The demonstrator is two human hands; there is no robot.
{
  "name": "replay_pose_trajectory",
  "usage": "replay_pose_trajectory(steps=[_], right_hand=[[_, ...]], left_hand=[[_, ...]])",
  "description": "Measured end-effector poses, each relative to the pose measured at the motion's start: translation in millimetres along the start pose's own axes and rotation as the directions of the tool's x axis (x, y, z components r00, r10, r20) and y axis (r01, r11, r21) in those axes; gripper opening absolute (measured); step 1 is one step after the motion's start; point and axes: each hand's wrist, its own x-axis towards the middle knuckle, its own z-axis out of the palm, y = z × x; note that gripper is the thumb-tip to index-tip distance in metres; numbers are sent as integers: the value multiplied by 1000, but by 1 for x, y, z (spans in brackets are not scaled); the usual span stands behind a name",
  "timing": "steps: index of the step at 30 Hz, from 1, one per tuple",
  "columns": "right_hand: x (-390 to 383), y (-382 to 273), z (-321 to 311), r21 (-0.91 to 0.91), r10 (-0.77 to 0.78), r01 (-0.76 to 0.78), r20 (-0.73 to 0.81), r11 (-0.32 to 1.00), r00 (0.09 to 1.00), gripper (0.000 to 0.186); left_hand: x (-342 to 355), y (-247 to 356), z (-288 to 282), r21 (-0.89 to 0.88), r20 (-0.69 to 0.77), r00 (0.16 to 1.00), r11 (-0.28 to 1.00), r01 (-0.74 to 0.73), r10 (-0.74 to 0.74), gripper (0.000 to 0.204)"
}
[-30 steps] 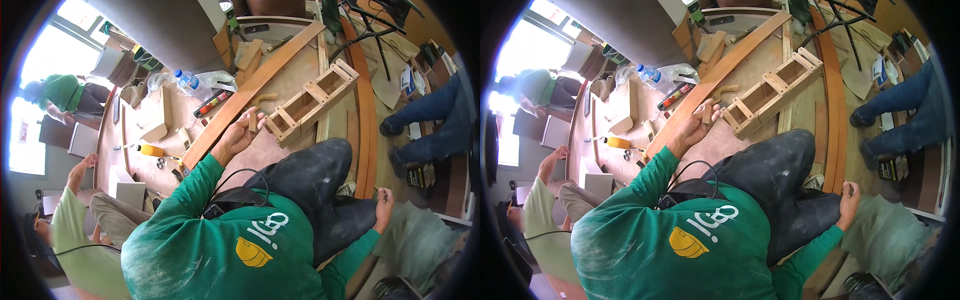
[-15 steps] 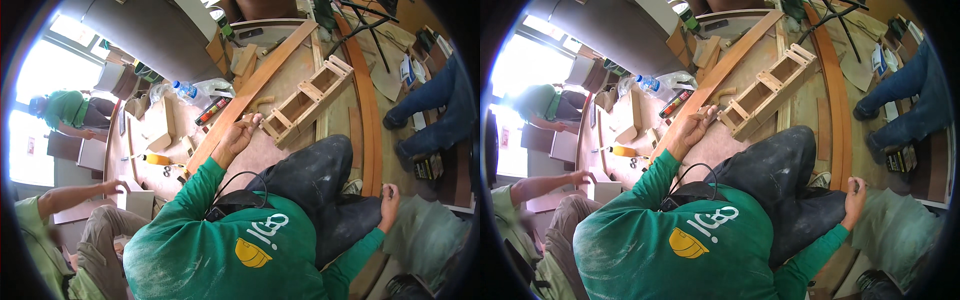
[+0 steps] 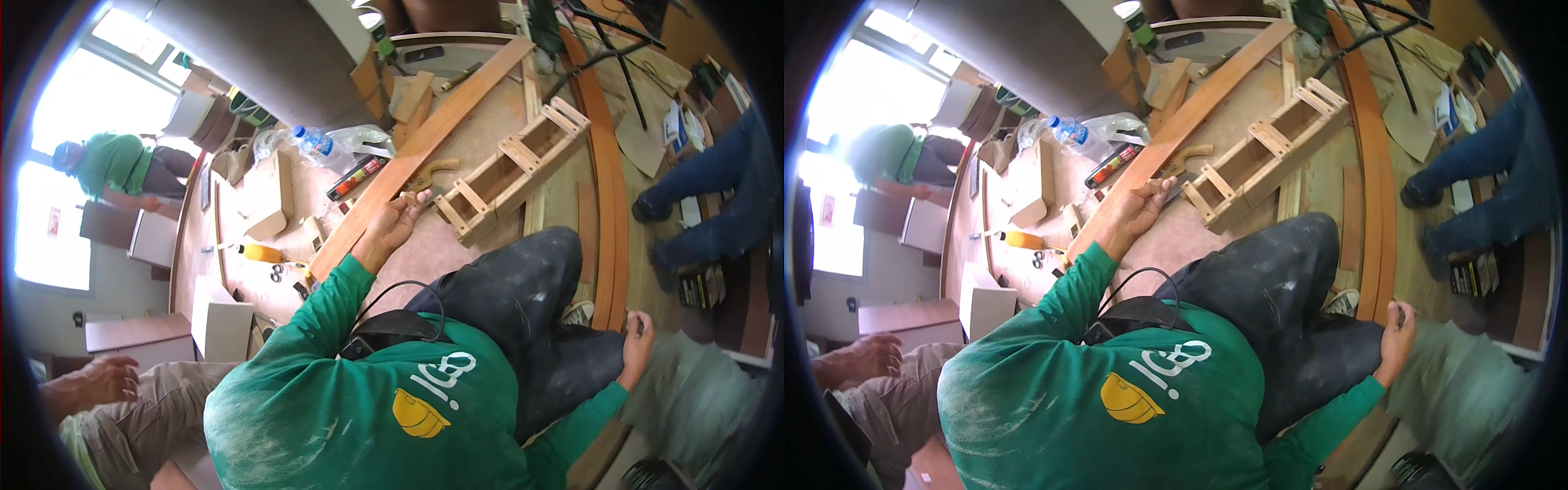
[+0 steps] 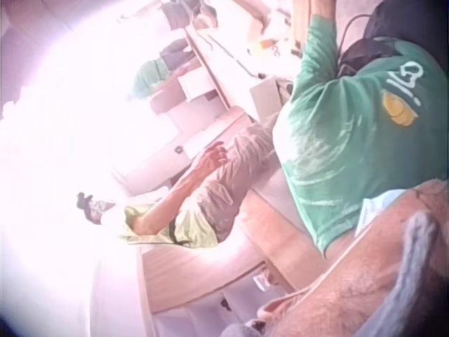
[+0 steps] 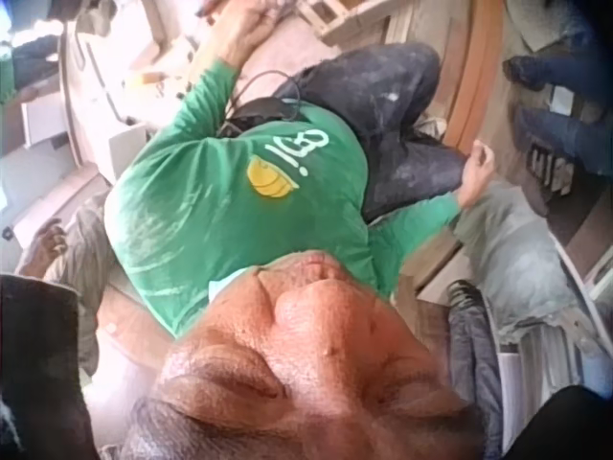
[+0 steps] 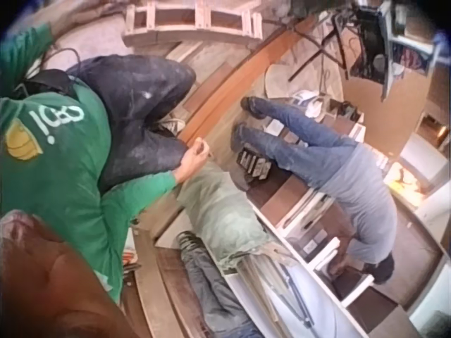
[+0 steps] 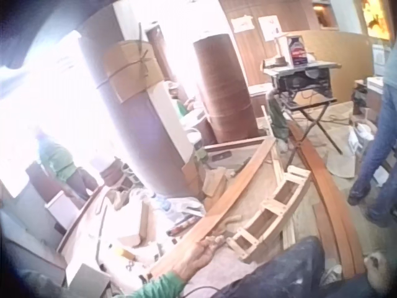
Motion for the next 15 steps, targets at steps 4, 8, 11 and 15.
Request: replay_pose_trajectory(steps=[4,8,11,15], right_hand=[[9,21,8,-1,-27,27,21,1000,999,37],[20,8,0,-110,90,-66,225,992,970,34],[43,7,3,-233,138,-47,392,971,910,30],[77,15,3,-250,309,-205,515,946,800,26]], left_hand=[[19,1,-83,263,513,858,957,-125,-29,15],[-52,-33,-95,932,70,990,345,-108,122,30],[-64,-53,-142,935,324,922,74,-346,210,36],[-64,-70,-164,885,439,819,-17,-466,370,36]])
